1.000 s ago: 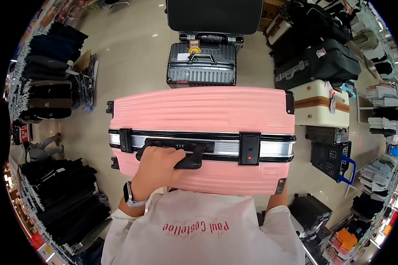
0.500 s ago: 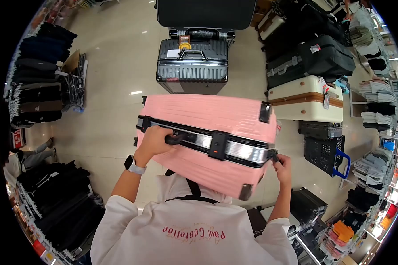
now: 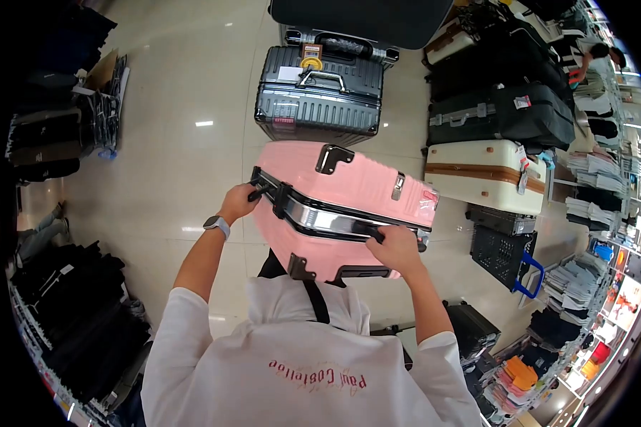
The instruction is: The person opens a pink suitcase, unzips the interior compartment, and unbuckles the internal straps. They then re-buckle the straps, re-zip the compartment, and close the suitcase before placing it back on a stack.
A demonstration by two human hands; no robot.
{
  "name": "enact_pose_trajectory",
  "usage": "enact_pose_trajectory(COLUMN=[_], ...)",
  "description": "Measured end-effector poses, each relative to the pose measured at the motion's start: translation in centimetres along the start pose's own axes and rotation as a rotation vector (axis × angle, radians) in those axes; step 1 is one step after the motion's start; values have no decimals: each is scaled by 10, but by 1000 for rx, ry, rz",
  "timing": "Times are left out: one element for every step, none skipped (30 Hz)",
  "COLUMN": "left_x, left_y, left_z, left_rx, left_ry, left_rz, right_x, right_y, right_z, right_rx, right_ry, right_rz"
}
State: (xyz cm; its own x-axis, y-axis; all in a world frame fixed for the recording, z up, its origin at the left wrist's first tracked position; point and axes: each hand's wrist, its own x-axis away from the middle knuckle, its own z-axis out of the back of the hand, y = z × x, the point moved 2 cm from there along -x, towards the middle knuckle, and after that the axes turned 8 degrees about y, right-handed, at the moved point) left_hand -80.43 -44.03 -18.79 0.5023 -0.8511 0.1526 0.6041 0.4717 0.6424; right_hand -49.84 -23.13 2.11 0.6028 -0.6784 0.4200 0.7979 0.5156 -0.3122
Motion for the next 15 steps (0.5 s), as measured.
enact_pose_trajectory(left_x=[1, 0, 0, 0, 2, 1, 2, 2, -2, -3, -3, -5, 0, 4, 8], left_y=[-4, -11, -21, -27, -34, -41, -49, -56, -60, -64, -67, -55, -42, -27, -12], left_z=[-1, -5, -12, -18, -24, -29, -33, -36, -33, -29, -27, -17, -12, -7, -3], left_rx=[15, 17, -4, -24, -21, 8, 37, 35, 248, 461, 465, 462, 639, 816, 895], left_ry=[19, 17, 24, 29, 23, 5, -14, -19, 4, 30, -28, -24, 31, 84, 40], left_rz=[46, 50, 78, 107, 111, 193, 278, 285, 397, 509, 591, 597, 697, 792, 841], right_x=[-7, -14, -21, -28, -35, -44, -51, -56, -63, -66, -70, -75, -79, -82, -87], right_y=[-7, -14, -25, -35, -40, -47, -54, -60, -66, -72, -79, -86, -91, -94, -97], right_z=[-7, -11, -13, -14, -21, -26, -32, -39, -47, -53, -59, -64, -72, -79, -85], right_rx=[29, 57, 77, 98, 108, 107, 120, 132, 144, 140, 141, 143, 157, 152, 155], right_ry=[9, 21, -10, -43, -29, -33, -46, -62, -68, -76, -93, -109, -95, -99, -78], right_rz=[43, 85, 75, 64, 73, 74, 76, 74, 84, 85, 105, 126, 140, 135, 157])
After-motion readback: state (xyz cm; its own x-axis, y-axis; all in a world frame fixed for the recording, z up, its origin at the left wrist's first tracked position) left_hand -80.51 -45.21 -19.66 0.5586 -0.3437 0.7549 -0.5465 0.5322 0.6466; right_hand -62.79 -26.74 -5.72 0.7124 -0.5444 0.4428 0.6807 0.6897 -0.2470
